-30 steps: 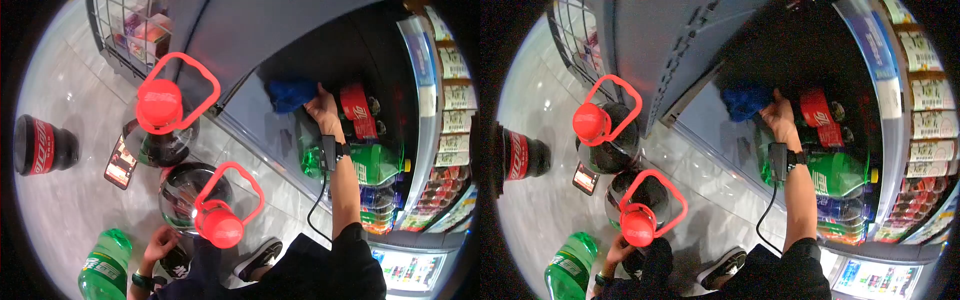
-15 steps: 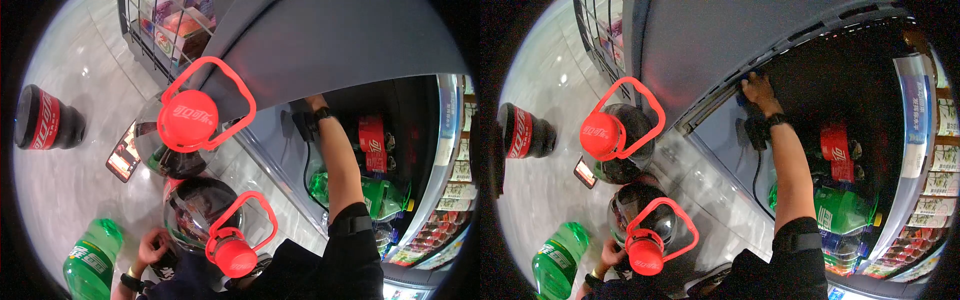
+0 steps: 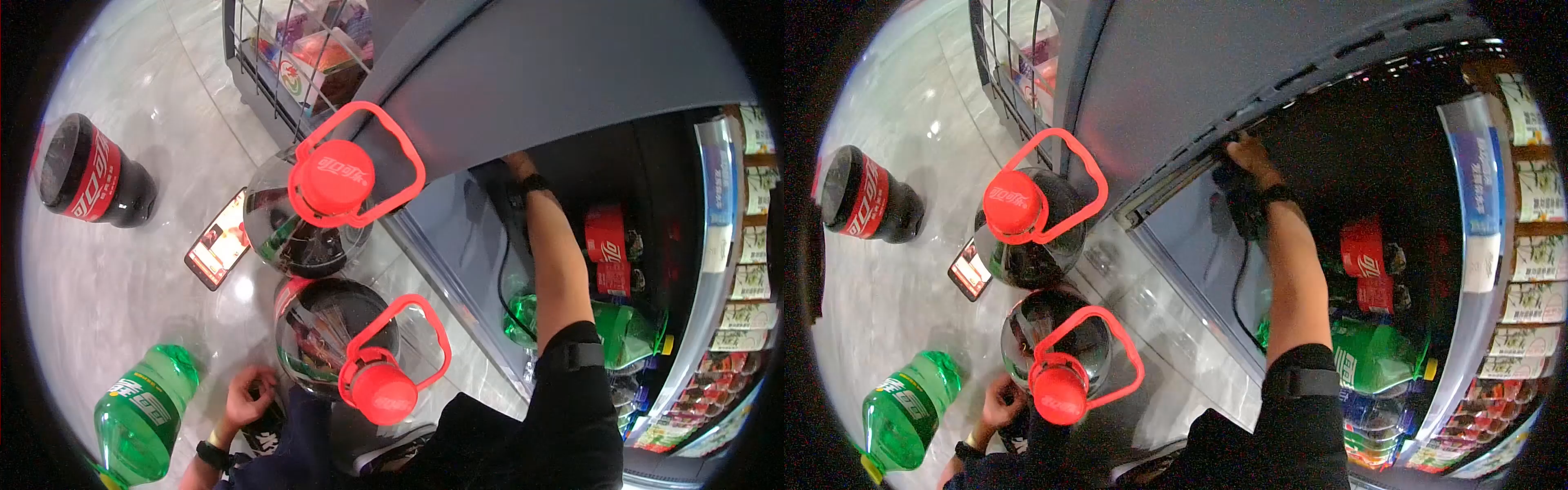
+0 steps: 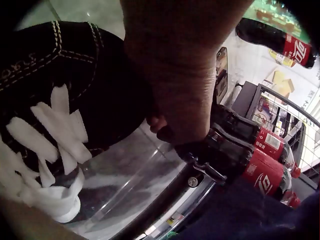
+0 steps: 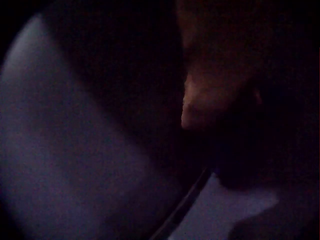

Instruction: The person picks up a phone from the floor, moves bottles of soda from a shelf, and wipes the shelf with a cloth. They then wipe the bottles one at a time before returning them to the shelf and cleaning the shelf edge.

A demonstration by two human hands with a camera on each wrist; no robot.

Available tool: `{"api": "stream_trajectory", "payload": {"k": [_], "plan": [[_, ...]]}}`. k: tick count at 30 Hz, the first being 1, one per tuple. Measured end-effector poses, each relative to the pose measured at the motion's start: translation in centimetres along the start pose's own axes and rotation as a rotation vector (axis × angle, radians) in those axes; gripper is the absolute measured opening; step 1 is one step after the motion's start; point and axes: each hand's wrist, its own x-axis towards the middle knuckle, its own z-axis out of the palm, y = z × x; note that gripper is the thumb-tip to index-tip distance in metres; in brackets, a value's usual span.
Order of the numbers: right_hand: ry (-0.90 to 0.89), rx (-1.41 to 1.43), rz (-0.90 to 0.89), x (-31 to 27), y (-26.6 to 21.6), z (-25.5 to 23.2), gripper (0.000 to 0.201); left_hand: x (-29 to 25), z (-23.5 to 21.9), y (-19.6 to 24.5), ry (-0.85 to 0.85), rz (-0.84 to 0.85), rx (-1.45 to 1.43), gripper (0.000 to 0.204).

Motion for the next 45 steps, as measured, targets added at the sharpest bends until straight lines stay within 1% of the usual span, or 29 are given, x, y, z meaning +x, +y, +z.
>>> {"api": "stream_trajectory", "payload": {"k": [2,3,4,6,7,8,9,10,12,14,15,16,18,19,21,23,25,27,29,31,33,35,36,39,40,42,43,44,45], "plan": [[-0.011,-0.451,-0.105,-0.9,-0.4,0.2,0.051,0.0,0.2,-0.3,0.012,-0.021,-0.037,0.032],[-0.018,-0.450,-0.103,-1.4,-0.9,0.4,0.051,0.1,0.2,-0.8,0.011,-0.002,-0.039,0.032],[0.056,-0.452,-0.010,-1.7,-1.7,0.7,0.052,0.2,0.2,-1.1,0.008,0.020,-0.040,0.032],[0.129,-0.453,0.082,-2.4,-3.9,-0.5,0.054,0.3,0.2,-1.0,0.007,0.023,-0.052,0.031],[0.015,-0.383,0.200,-2.9,-5.7,-2.2,0.053,0.3,0.3,-1.0,0.009,0.030,-0.065,0.031],[-0.040,-0.343,0.258,-2.9,-5.4,-2.0,0.053,0.2,0.2,-0.6,0.009,0.028,-0.064,0.031],[-0.095,-0.307,0.317,-3.1,-5.5,-2.1,0.052,0.2,0.0,0.0,0.005,0.000,0.015,0.032],[0.067,-0.211,0.336,-3.3,-5.1,-1.3,0.046,0.1,-0.2,0.4,0.004,-0.026,0.093,0.032],[0.232,-0.112,0.351,-4.2,-4.9,-1.8,0.040,-0.1,-0.1,-0.4,0.012,-0.023,0.055,0.033],[0.336,0.327,-0.041,-7.2,-4.9,-3.3,0.029,0.1,-0.2,-1.0,0.012,-0.017,0.019,0.033],[0.341,0.324,-0.040,-8.4,-6.4,-4.2,0.029,0.2,-0.3,-1.3,-0.005,-0.009,0.018,0.034],[0.278,0.397,0.113,-9.6,-9.1,-5.1,0.025,0.1,-0.2,-1.5,-0.023,-0.003,0.016,0.035],[0.169,0.405,0.116,-10.5,-11.5,-6.0,0.025,0.1,-0.2,-0.8,-0.044,0.008,0.005,0.035],[0.189,0.230,0.106,-11.4,-13.2,-5.6,0.028,0.3,-0.2,-0.4,-0.058,0.022,-0.004,0.036],[0.181,0.081,-0.052,-12.5,-15.3,-4.5,0.031,0.3,-0.1,-1.1,-0.051,0.035,-0.023,0.036],[0.125,0.129,-0.146,-14.0,-17.2,-4.6,0.031,0.3,-0.1,-1.2,-0.038,0.048,-0.038,0.037],[0.028,0.127,-0.262,-15.3,-19.3,-5.1,0.029,0.2,0.0,-0.9,-0.027,0.061,-0.028,0.037],[0.004,0.170,-0.355,-17.1,-21.6,-4.6,0.028,0.1,0.1,-0.9,-0.025,0.051,-0.059,0.037],[-0.081,0.216,-0.398,-18.5,-23.4,-5.2,0.026,0.2,0.2,-0.9,-0.023,0.041,-0.084,0.036],[-0.046,0.195,-0.430,-18.0,-22.5,-5.4,0.025,0.2,0.0,-1.0,-0.014,0.051,-0.071,0.035],[0.076,0.086,-0.308,-15.9,-19.9,-4.6,0.021,0.2,0.1,-0.8,-0.003,0.067,-0.058,0.035],[0.088,0.028,-0.259,-14.3,-17.8,-5.1,0.019,0.1,0.0,-1.0,0.011,0.079,-0.053,0.034],[0.182,0.009,-0.339,-13.8,-17.1,-4.7,0.020,0.0,0.0,-1.2,0.006,0.083,-0.054,0.033],[0.215,-0.080,-0.271,-13.5,-16.4,-4.4,0.020,0.3,-0.2,-1.1,-0.024,0.090,-0.073,0.032],[0.398,-0.041,-0.359,-13.4,-16.7,-3.5,0.018,0.2,-0.2,-1.0,-0.040,0.079,-0.092,0.032],[0.378,0.011,-0.335,-13.8,-16.7,-2.3,0.017,0.1,-0.1,-0.9,-0.035,0.080,-0.092,0.032],[0.362,0.065,-0.309,-14.3,-17.3,-2.2,0.016,0.2,0.0,-0.7,-0.029,0.082,-0.088,0.031],[0.373,0.115,-0.327,-15.5,-18.5,-2.1,0.013,0.4,-0.1,-0.6,-0.034,0.091,-0.090,0.031],[0.271,0.175,-0.346,-16.5,-19.2,-1.9,0.017,0.3,-0.1,-0.6,-0.034,0.069,-0.085,0.032]]}}
